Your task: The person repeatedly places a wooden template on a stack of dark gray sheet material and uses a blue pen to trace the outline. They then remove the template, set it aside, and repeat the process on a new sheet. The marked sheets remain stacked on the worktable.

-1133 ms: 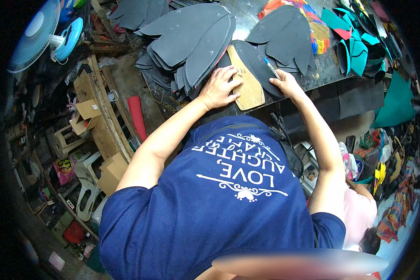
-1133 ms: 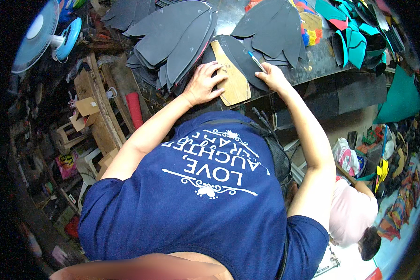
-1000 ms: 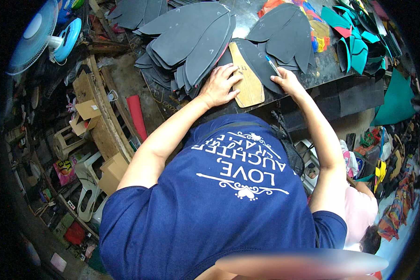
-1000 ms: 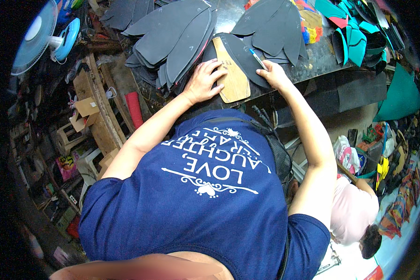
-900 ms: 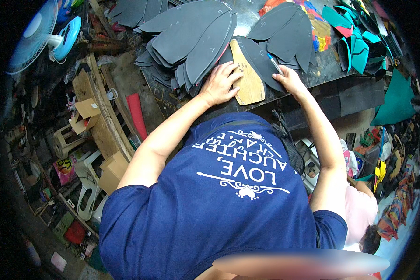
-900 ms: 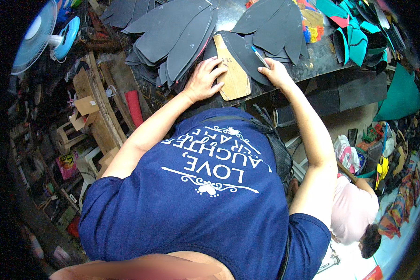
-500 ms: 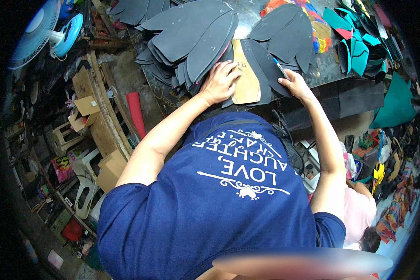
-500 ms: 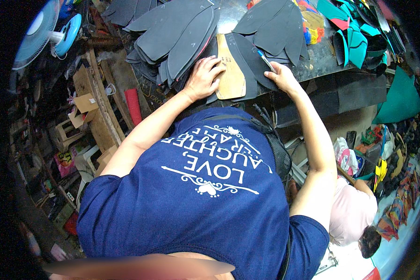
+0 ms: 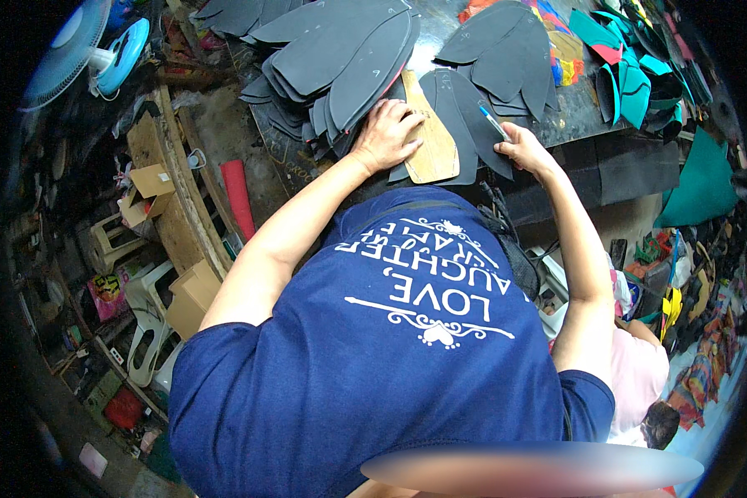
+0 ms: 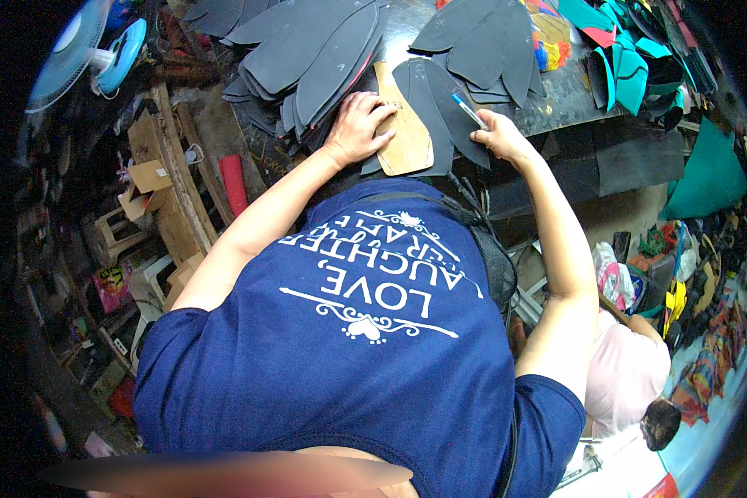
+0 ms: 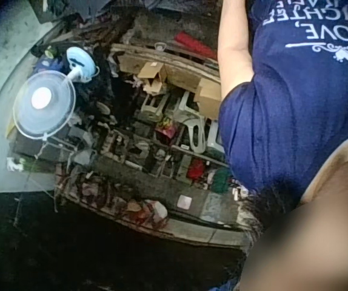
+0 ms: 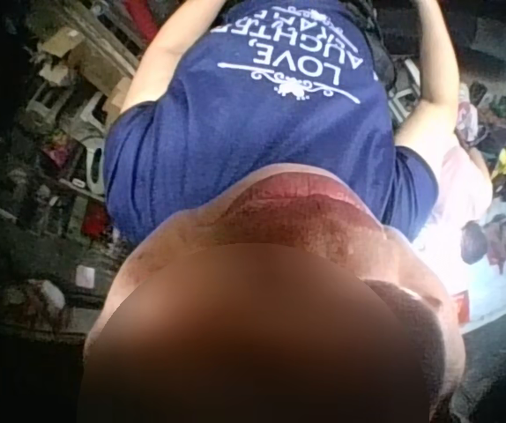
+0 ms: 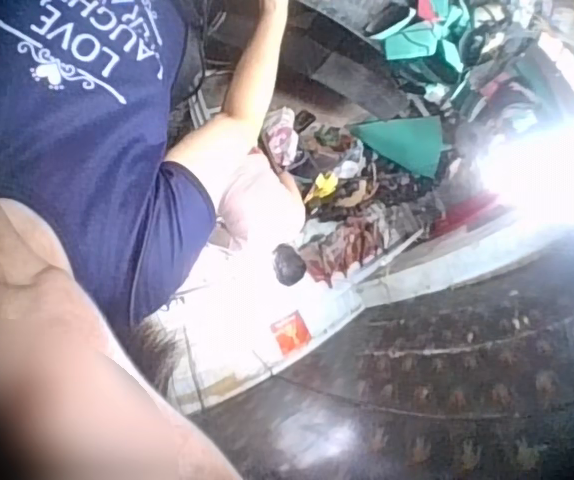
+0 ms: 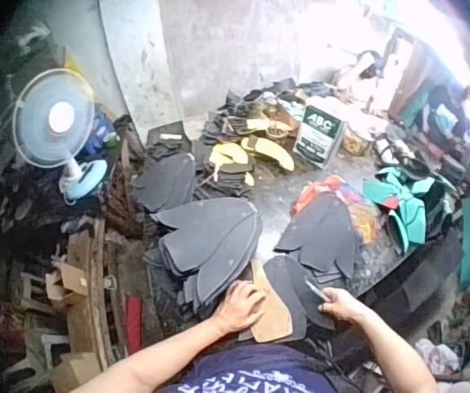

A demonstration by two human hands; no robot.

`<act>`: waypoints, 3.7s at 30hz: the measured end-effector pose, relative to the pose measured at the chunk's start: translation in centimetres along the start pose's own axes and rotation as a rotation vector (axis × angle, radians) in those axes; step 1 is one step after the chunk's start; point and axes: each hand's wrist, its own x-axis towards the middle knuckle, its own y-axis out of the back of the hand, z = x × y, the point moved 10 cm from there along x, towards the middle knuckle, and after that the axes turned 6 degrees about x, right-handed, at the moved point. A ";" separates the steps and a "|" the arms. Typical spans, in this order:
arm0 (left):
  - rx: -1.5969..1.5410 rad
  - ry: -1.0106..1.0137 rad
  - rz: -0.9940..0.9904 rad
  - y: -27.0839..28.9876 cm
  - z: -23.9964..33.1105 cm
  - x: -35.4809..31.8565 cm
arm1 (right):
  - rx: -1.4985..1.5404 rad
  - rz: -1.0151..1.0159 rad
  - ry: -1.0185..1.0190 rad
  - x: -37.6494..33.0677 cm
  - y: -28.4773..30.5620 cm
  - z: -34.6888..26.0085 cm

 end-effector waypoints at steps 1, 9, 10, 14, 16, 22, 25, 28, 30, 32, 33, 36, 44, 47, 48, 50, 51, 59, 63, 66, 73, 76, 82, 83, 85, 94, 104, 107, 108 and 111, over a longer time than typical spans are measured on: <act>0.005 0.000 -0.005 0.0 0.0 0.0 | 0.004 0.012 0.012 0.1 0.0 -0.1; -0.012 0.017 -0.003 0.0 -0.2 0.2 | -0.050 0.036 0.044 0.8 0.0 1.5; -0.012 0.019 -0.002 0.1 -0.2 0.2 | -0.038 0.046 0.058 0.8 -0.1 1.5; -0.013 0.032 -0.016 0.1 -0.2 0.3 | -0.059 0.116 0.050 0.7 0.2 1.5; -0.023 0.024 -0.003 0.3 -0.1 0.3 | -0.075 0.111 0.060 0.4 0.1 1.2; 0.031 -0.010 -0.018 -0.6 0.3 0.0 | -0.026 0.078 0.073 0.1 -0.6 1.8; 0.066 -0.046 -0.056 -1.3 0.5 0.1 | -0.191 0.178 0.340 -0.6 0.2 -1.5; 0.054 -0.049 -0.027 -0.9 0.4 -0.1 | 0.071 0.381 0.327 -2.8 4.1 -3.3; 0.051 -0.027 -0.028 -1.0 0.2 -0.3 | 0.048 0.380 0.275 -5.1 7.4 -5.5; 0.034 0.007 -0.077 -1.6 -0.1 -0.4 | 0.155 0.383 0.418 -8.1 10.4 -9.5; 0.028 0.025 -0.117 -2.1 -0.3 -0.5 | 0.247 0.378 0.379 -8.7 11.9 -10.7; 0.035 0.043 -0.133 -2.6 -0.3 -0.5 | 0.439 0.376 0.569 -10.4 14.4 -17.0; -0.084 0.089 -0.107 -2.1 -0.6 -0.5 | 0.684 0.187 0.571 0.9 8.5 -30.7; -0.123 0.090 -0.121 -2.4 -0.7 -0.4 | 0.683 0.118 0.672 6.4 7.3 -37.2; -0.129 0.080 -0.090 -2.2 -0.7 -0.4 | 0.714 0.198 0.668 8.4 8.1 -38.5; -0.161 0.084 -0.078 -2.2 -0.8 -0.4 | 0.743 0.217 0.728 12.1 8.7 -42.2; -0.164 0.090 -0.097 -2.4 -0.8 -0.5 | 0.770 0.249 0.722 13.5 9.1 -42.7; -0.168 0.084 -0.096 -2.7 -1.0 -0.5 | 0.047 0.115 0.638 11.9 2.7 -35.8; -0.042 0.035 -0.073 -1.7 0.1 -0.3 | -0.148 0.135 0.611 6.4 1.4 -26.5; -0.085 -0.064 -0.048 1.4 2.5 0.2 | -0.285 -0.011 0.181 4.1 0.1 -16.4; -0.012 -0.211 0.213 17.8 -1.2 4.8 | -0.939 0.037 0.108 1.6 -7.1 -10.8; 0.099 -0.048 0.517 23.8 -11.9 9.6 | -1.080 0.079 0.095 2.4 -8.8 -11.0; 0.634 0.717 -0.011 20.8 -37.3 12.2 | -0.871 0.183 0.198 3.2 -6.8 -9.9; 0.633 0.811 -0.106 19.8 -40.3 11.2 | -0.867 0.213 0.215 2.9 -6.2 -9.6; 0.397 0.930 -0.276 17.5 -44.2 9.5 | -0.935 0.272 0.186 2.2 -5.2 -9.0; 0.846 0.814 0.061 22.3 -38.6 13.1 | -0.770 0.307 0.114 1.6 -4.7 -7.6; 0.797 0.266 0.549 36.1 -12.6 13.2 | -0.614 0.287 -0.004 3.0 -1.3 -4.4; 0.259 0.199 0.713 38.1 -5.1 9.2 | -0.354 0.383 0.244 2.1 0.5 -4.1; 0.019 0.113 0.583 37.3 -3.1 8.1 | -0.321 0.389 0.305 1.7 1.0 -3.7; -0.202 0.243 0.490 31.2 -1.2 6.1 | -0.184 0.346 0.274 1.5 2.8 -1.2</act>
